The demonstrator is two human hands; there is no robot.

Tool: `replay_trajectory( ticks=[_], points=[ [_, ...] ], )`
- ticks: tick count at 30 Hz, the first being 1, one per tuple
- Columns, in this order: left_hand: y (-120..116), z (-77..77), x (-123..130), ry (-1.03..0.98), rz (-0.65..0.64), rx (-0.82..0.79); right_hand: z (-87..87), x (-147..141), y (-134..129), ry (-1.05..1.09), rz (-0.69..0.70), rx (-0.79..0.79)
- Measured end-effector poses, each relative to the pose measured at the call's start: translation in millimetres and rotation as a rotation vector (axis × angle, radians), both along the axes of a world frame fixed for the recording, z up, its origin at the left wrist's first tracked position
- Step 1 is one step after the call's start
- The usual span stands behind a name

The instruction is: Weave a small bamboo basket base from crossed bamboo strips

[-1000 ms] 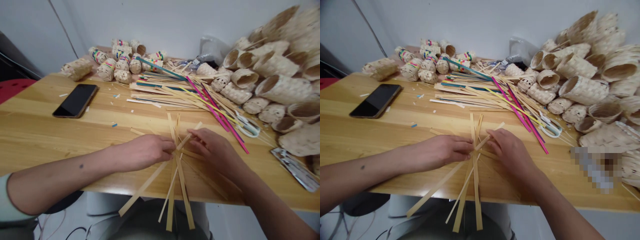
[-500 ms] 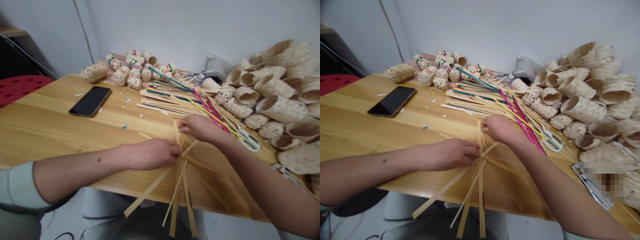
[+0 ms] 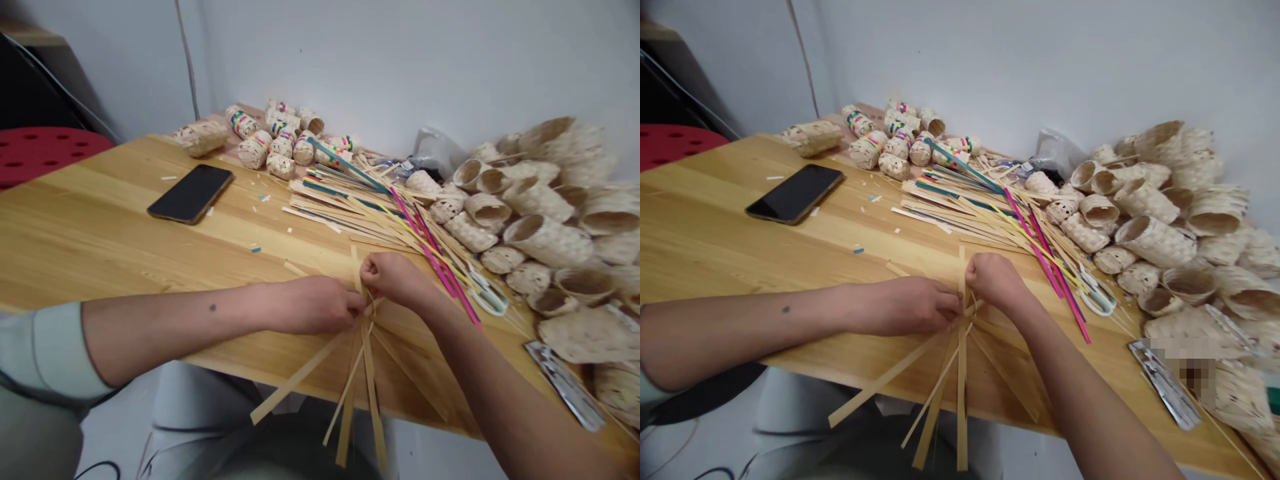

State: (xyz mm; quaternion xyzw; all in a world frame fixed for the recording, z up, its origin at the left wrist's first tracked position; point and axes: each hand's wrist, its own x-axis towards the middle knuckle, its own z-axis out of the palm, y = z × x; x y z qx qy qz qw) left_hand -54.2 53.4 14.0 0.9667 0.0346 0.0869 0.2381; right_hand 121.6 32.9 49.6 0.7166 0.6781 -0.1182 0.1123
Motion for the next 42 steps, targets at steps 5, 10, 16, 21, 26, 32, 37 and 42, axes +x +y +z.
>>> replay_trajectory(
  ticks=[5,10,16,21,26,32,37,42],
  points=[
    [-1,1.5,1,0.052,-0.130,0.150,-2.7,7,3,0.075,-0.060,-0.035],
    [-2,-0.1,2,0.025,-0.137,0.288,-2.4,4,15,0.051,-0.097,-0.074],
    [-2,-2.6,3,0.015,-0.127,0.351,9.5,-13,21,-0.046,-0.124,-0.124],
    [-2,-1.6,2,0.016,-0.115,0.381,13.0,-20,20,-0.093,-0.135,-0.139],
    [-4,-1.2,0,-0.013,-0.064,0.335,8.9,-20,20,-0.119,-0.156,-0.126],
    [-3,-3.7,0,-0.054,-0.107,0.391,2.2,-26,31,-0.159,-0.205,-0.107],
    [0,-6.2,0,-0.083,-0.135,0.383,0.2,-21,28,-0.033,-0.261,-0.094],
    [1,-8.5,0,-0.128,-0.133,0.370,-2.5,-4,7,0.311,-0.251,-0.074]
  ],
)
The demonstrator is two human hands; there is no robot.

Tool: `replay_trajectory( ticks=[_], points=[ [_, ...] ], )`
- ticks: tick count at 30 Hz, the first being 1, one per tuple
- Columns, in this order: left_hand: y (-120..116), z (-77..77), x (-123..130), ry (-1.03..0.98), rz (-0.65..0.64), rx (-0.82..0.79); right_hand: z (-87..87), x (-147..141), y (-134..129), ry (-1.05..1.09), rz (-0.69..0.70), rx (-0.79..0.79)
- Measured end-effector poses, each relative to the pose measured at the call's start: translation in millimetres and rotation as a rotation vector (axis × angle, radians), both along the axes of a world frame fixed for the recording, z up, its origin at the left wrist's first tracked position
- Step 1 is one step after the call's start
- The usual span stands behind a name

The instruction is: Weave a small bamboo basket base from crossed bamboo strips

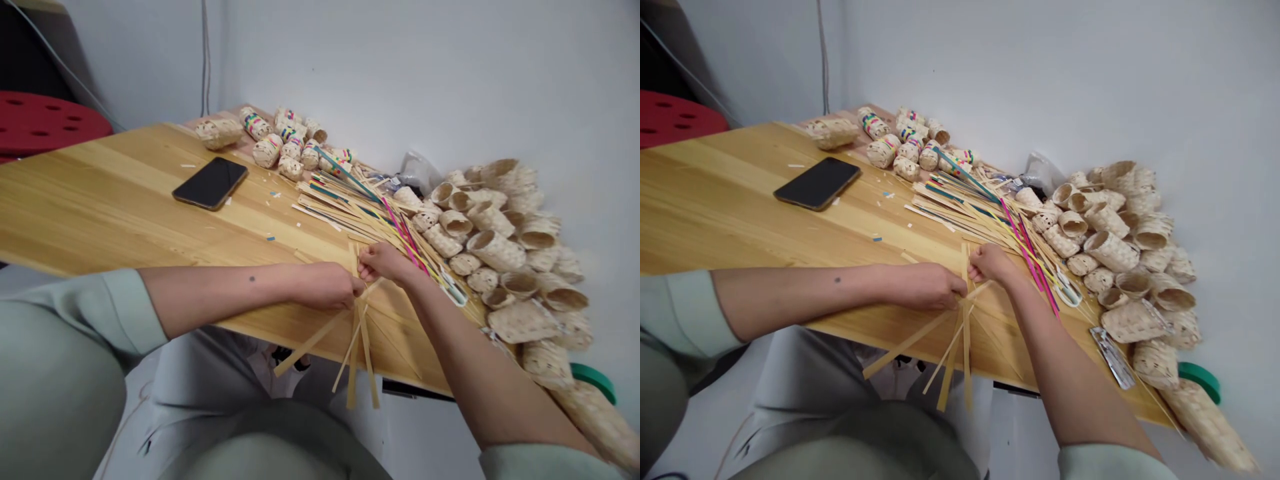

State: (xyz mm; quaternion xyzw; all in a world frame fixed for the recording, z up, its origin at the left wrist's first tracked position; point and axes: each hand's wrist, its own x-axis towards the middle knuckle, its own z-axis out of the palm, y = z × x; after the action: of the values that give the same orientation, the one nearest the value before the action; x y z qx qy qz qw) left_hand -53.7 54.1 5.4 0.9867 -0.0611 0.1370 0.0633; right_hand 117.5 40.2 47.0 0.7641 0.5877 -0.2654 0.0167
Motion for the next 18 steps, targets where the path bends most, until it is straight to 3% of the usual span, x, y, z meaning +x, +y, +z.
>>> replay_trajectory(
  ticks=[8,13,18],
  points=[
    [-1,-0.5,1,0.021,-0.002,0.004,-14.8,16,-24,0.319,0.025,0.220],
    [-1,0.0,3,0.100,0.019,0.027,-8.1,5,-27,0.277,0.097,0.317],
    [1,-5.0,4,0.099,0.004,0.006,-4.7,-6,-26,0.111,0.263,0.401]
  ],
)
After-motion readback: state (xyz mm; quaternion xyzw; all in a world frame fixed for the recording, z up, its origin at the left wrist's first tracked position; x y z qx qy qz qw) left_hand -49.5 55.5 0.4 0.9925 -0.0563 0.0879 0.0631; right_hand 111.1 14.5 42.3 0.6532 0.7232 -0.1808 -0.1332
